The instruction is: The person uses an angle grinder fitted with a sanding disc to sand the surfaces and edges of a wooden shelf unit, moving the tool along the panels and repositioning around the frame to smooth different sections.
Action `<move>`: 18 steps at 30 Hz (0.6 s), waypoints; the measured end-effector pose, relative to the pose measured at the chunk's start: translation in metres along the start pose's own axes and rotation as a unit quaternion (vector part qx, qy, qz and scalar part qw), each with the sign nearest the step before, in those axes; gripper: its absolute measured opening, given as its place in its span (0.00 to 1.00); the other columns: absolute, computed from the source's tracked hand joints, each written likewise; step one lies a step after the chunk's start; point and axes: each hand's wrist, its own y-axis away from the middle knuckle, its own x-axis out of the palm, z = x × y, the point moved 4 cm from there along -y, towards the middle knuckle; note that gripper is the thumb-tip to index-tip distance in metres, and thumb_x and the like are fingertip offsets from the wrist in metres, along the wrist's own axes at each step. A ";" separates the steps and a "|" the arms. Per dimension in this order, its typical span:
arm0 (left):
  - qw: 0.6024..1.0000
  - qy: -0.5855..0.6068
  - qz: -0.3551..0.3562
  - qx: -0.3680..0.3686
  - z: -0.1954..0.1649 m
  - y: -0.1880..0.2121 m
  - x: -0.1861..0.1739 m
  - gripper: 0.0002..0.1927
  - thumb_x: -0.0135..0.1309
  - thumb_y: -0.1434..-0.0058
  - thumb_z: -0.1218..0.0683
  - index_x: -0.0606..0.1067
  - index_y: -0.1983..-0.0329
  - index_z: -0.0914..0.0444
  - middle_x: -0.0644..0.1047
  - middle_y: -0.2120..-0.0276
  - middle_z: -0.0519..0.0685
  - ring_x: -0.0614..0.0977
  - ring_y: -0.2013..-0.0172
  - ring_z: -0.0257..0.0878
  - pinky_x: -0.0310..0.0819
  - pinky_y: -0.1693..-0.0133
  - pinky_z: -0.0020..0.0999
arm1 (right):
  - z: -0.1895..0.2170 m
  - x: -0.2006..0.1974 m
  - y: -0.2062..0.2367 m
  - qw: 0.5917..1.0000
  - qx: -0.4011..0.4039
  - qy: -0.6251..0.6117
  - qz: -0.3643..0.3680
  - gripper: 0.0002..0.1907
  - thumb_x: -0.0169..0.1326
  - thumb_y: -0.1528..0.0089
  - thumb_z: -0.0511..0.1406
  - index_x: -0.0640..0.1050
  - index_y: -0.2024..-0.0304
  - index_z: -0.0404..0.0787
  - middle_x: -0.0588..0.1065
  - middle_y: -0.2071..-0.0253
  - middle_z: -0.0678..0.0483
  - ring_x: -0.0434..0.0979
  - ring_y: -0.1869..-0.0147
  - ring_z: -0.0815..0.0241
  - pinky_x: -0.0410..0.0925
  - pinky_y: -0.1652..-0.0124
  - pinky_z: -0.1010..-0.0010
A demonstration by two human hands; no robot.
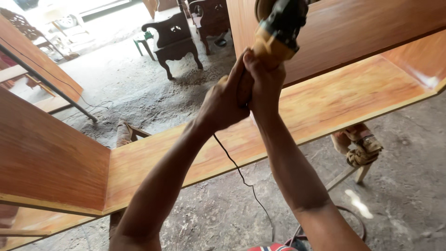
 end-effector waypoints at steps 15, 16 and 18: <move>0.996 0.048 0.068 -0.039 -0.001 0.037 0.017 0.57 0.63 0.51 0.61 0.45 0.21 0.58 0.79 0.67 0.60 0.82 0.67 0.58 0.79 0.69 0.48 | -0.013 -0.023 0.044 0.998 -0.002 -0.006 -0.063 0.11 0.61 0.39 0.32 0.76 0.55 0.39 0.75 0.64 0.59 0.75 0.63 0.70 0.71 0.64 0.78; 0.997 0.056 0.049 -0.026 -0.003 0.024 0.006 0.57 0.62 0.49 0.61 0.44 0.20 0.57 0.80 0.66 0.60 0.83 0.66 0.58 0.80 0.68 0.47 | -0.002 -0.011 0.031 0.999 -0.026 -0.004 -0.045 0.08 0.62 0.37 0.32 0.76 0.58 0.39 0.74 0.65 0.60 0.73 0.64 0.71 0.69 0.65 0.78; 0.997 0.057 0.054 -0.001 -0.002 -0.007 -0.014 0.56 0.61 0.46 0.61 0.41 0.20 0.57 0.81 0.67 0.56 0.85 0.67 0.53 0.83 0.67 0.44 | 0.022 0.014 0.009 0.997 -0.071 0.004 -0.012 0.08 0.63 0.34 0.32 0.75 0.63 0.39 0.71 0.68 0.61 0.69 0.67 0.72 0.64 0.67 0.78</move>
